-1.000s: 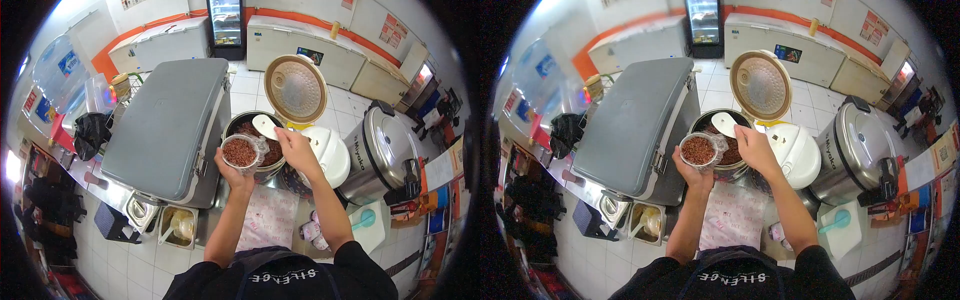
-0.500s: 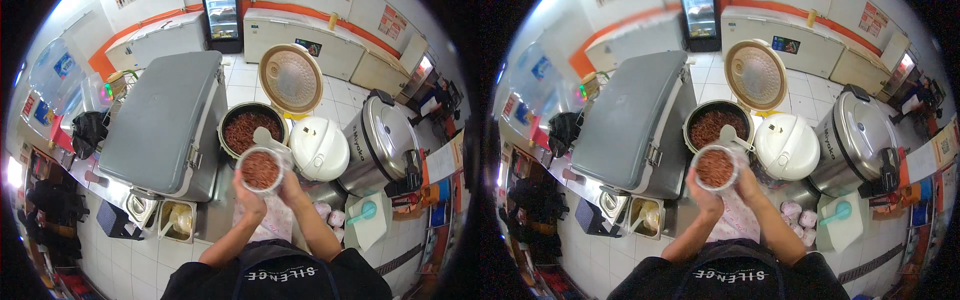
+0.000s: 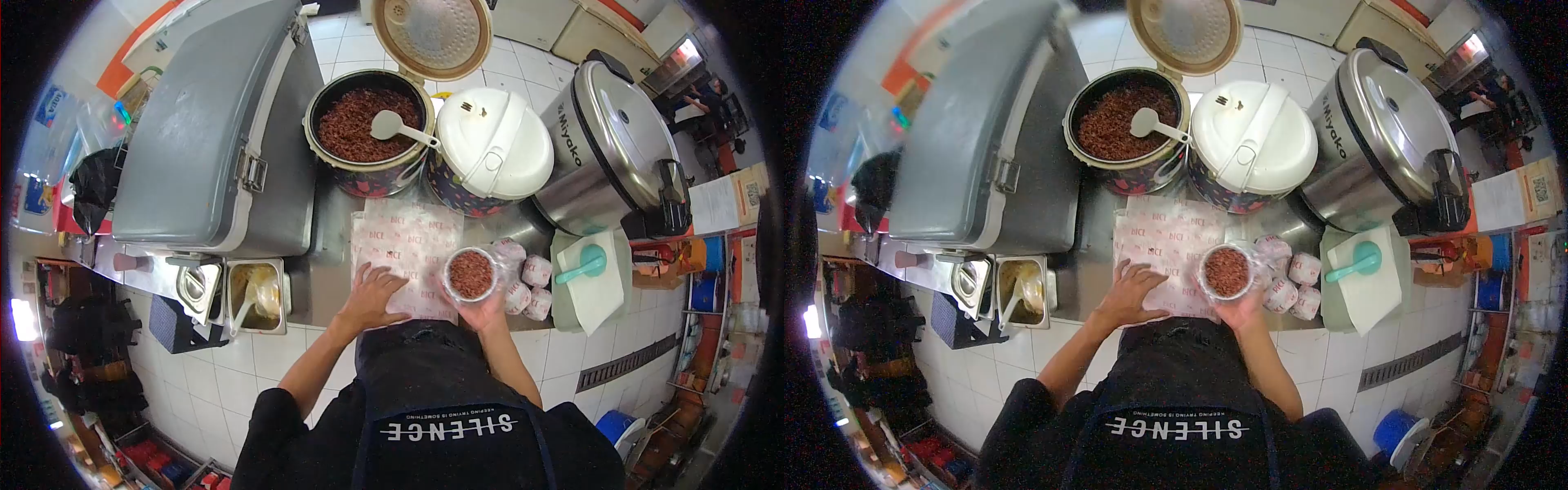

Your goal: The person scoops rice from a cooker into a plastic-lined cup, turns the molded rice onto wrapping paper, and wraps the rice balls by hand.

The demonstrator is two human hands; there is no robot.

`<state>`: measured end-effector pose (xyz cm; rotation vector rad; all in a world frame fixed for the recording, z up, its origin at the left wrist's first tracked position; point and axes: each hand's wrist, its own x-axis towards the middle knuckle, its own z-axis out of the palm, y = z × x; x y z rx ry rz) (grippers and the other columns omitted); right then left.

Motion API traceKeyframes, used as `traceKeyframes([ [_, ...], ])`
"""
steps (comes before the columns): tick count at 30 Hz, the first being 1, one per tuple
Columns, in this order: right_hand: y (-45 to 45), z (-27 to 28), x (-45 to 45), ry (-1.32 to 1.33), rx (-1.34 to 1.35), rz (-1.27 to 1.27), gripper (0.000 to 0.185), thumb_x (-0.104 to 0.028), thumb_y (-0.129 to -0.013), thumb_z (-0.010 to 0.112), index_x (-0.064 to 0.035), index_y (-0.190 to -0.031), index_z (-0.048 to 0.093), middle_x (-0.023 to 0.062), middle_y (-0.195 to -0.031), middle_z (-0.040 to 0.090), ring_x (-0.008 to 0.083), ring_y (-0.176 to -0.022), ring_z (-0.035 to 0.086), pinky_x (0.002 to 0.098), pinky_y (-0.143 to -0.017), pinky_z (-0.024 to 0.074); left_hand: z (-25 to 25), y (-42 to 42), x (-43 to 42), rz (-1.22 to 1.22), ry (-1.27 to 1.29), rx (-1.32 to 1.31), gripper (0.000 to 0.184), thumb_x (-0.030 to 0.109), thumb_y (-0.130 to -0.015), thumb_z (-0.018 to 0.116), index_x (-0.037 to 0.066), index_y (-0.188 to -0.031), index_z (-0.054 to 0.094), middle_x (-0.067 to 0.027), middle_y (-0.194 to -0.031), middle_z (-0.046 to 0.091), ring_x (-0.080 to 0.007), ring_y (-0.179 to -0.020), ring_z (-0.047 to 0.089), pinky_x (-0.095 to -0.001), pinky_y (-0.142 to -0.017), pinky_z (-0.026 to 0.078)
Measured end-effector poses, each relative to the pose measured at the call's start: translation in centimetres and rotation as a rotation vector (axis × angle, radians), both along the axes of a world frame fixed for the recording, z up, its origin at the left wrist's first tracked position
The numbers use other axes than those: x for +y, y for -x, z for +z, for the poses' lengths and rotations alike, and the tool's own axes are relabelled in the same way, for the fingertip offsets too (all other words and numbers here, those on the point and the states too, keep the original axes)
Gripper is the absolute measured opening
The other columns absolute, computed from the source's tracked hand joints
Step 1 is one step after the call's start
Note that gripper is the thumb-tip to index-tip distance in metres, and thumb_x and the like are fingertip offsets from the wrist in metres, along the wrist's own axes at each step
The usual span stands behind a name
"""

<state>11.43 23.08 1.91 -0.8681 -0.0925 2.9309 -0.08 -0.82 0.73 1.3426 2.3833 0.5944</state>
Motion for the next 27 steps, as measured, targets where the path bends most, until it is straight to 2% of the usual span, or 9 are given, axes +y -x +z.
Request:
traceKeyframes([
  [3, 0.9, -4.2, 0.1, -0.105, 0.004, 0.128, 0.055, -0.052, -0.1, 0.047, -0.007, -0.129, 0.06, 0.0147, -0.131, 0.063, 0.0332, -0.121, 0.06, 0.0553, -0.107, 0.0469, -4.5, -1.4, -2.9, -0.035, 0.024, -0.05, 0.055, 0.037, -0.078, 0.082, 0.011, -0.124, 0.068, -0.0096, -0.141, 0.058, -0.0319, -0.134, 0.049, -0.0498, -0.117, 0.034],
  [4, 1.7, -4.2, -0.5, -0.122, -0.015, 0.138, 0.052, -0.047, -0.102, 0.048, -0.0037, -0.127, 0.06, 0.014, -0.126, 0.066, 0.0301, -0.114, 0.065, 0.0473, -0.104, 0.0511, -3.9, -1.9, -3.0, 0.003, 0.006, -0.04, 0.044, 0.028, -0.079, 0.082, 0.009, -0.117, 0.071, -0.0116, -0.143, 0.057, -0.0322, -0.136, 0.049, -0.0496, -0.117, 0.036],
  [7, 4.0, -3.3, -2.6, -0.381, -0.072, 0.106, 0.044, -0.041, -0.101, 0.055, -0.0051, -0.125, 0.061, 0.0122, -0.122, 0.067, 0.0277, -0.109, 0.067, 0.0432, -0.099, 0.0529, -6.7, -3.2, -3.9, 0.082, -0.16, -0.039, 0.042, 0.022, -0.079, 0.082, 0.008, -0.117, 0.071, -0.015, -0.14, 0.059, -0.0336, -0.133, 0.053, -0.0477, -0.115, 0.041],
  [8, 4.7, -4.5, -3.1, -0.688, 0.054, 0.064, 0.042, -0.036, -0.095, 0.066, -0.005, -0.122, 0.063, 0.0127, -0.12, 0.067, 0.0268, -0.108, 0.066, 0.0406, -0.095, 0.0526, -7.7, -3.5, -4.1, 0.13, -0.217, -0.065, 0.039, 0.02, -0.079, 0.082, 0.007, -0.115, 0.072, -0.0158, -0.138, 0.06, -0.0341, -0.132, 0.054, -0.0472, -0.114, 0.042],
  [11, 6.0, -0.5, -5.5, -1.763, 0.128, -0.049, 0.047, -0.033, -0.087, 0.075, -0.0031, -0.121, 0.064, 0.0154, -0.116, 0.066, 0.0301, -0.105, 0.065, 0.0393, -0.094, 0.0515, -8.7, -4.3, -4.3, 0.246, -0.338, -0.129, 0.029, 0.014, -0.08, 0.081, 0.005, -0.107, 0.074, -0.0174, -0.13, 0.064, -0.0351, -0.125, 0.06, -0.0456, -0.109, 0.047],
  [12, 6.4, -0.5, -5.6, -2.092, 0.183, -0.128, 0.054, -0.033, -0.079, 0.081, -0.0025, -0.12, 0.064, 0.0179, -0.116, 0.064, 0.0352, -0.108, 0.063, 0.0412, -0.095, 0.0502, -8.4, -4.4, -4.3, 0.276, -0.347, -0.132, 0.025, 0.012, -0.08, 0.081, 0.004, -0.103, 0.074, -0.0173, -0.127, 0.066, -0.0351, -0.123, 0.061, -0.0452, -0.108, 0.049],
  [15, 5.9, -6.7, -6.3, -2.495, 0.218, 0.101, 0.055, -0.032, -0.075, 0.081, -0.0074, -0.121, 0.065, 0.0177, -0.121, 0.06, 0.0383, -0.114, 0.058, 0.0453, -0.1, 0.0469, -9.2, -4.6, -4.6, 0.271, -0.436, -0.082, 0.017, 0.008, -0.08, 0.08, 0.003, -0.096, 0.075, -0.0169, -0.118, 0.07, -0.0343, -0.118, 0.065, -0.0431, -0.102, 0.054],
  [19, 5.7, -9.7, -6.4, -2.501, 0.185, 0.176, 0.054, -0.035, -0.073, 0.082, -0.0146, -0.121, 0.066, 0.0164, -0.128, 0.054, 0.0389, -0.12, 0.052, 0.0493, -0.102, 0.0431, -9.2, -4.8, -5.0, 0.272, -0.494, -0.098, 0.009, 0.009, -0.083, 0.077, 0.001, -0.087, 0.074, -0.0134, -0.106, 0.072, -0.0308, -0.108, 0.068, -0.0408, -0.094, 0.056],
  [27, 7.1, -10.3, -6.7, -2.482, 0.067, 0.128, 0.056, -0.033, -0.072, 0.082, -0.0124, -0.121, 0.065, 0.0179, -0.128, 0.054, 0.0387, -0.12, 0.05, 0.0486, -0.102, 0.043, -7.9, -4.4, -4.7, 0.219, -0.435, 0.015, 0.011, 0.011, -0.084, 0.075, 0.002, -0.091, 0.072, -0.0104, -0.096, 0.07, -0.0304, -0.091, 0.068, -0.0414, -0.08, 0.056],
])
